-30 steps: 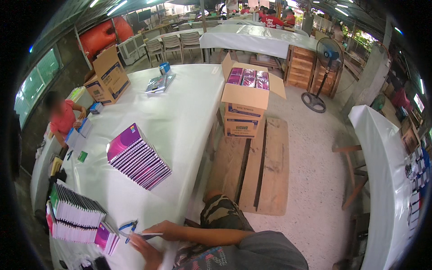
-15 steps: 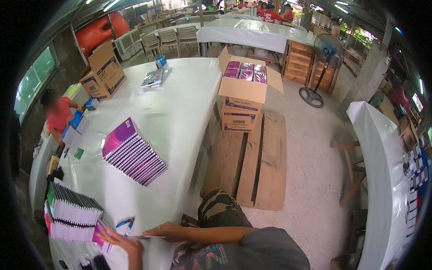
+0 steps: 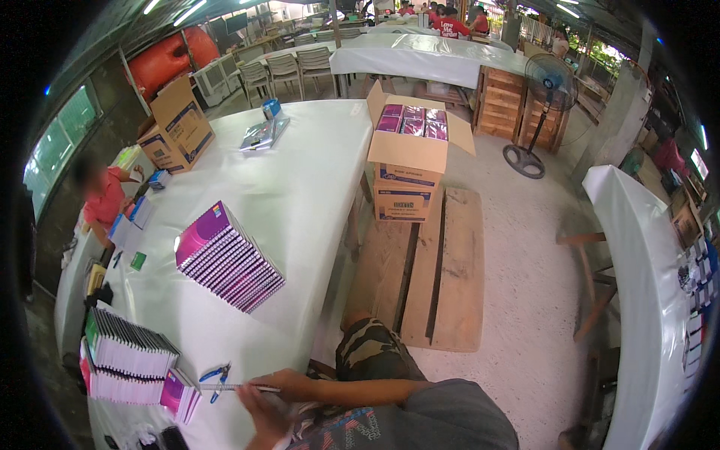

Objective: The person trims the excess spiral coil from notebooks using shears and then places each completed notebook onto a stack.

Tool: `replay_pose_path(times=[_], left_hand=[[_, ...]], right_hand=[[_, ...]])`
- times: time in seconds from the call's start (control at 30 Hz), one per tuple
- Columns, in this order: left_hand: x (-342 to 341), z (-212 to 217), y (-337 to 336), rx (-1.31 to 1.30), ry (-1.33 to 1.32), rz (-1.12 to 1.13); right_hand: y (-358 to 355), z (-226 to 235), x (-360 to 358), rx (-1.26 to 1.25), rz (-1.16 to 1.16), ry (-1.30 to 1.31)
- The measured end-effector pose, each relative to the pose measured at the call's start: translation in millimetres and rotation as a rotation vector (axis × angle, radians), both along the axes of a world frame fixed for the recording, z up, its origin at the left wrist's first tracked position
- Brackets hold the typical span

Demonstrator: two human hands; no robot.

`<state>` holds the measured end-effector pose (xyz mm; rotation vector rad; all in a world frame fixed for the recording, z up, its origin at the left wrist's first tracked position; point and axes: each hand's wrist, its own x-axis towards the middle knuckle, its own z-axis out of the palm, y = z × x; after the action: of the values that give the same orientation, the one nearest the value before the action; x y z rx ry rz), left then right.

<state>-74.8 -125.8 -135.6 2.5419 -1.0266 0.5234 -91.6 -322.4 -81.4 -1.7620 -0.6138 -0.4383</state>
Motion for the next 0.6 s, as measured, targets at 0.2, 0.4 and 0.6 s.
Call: replay_pose_path(times=[0.2, 0.4, 0.6], left_hand=[[-1.3, 19.7, -3.0, 0.128, -0.243, -0.031], [3.3, 20.4, -21.8, 0.014, 0.037, -0.125], [-2.6, 44.9, -28.3, 0.079, -0.103, -0.11]], right_hand=[[-6.4, 18.2, -9.7, -0.153, 0.117, 0.258], [-16.9, 5.2, -1.4, 0.039, -0.045, 0.21], [1.7, -3.8, -1.1, -0.027, 0.131, 0.155]])
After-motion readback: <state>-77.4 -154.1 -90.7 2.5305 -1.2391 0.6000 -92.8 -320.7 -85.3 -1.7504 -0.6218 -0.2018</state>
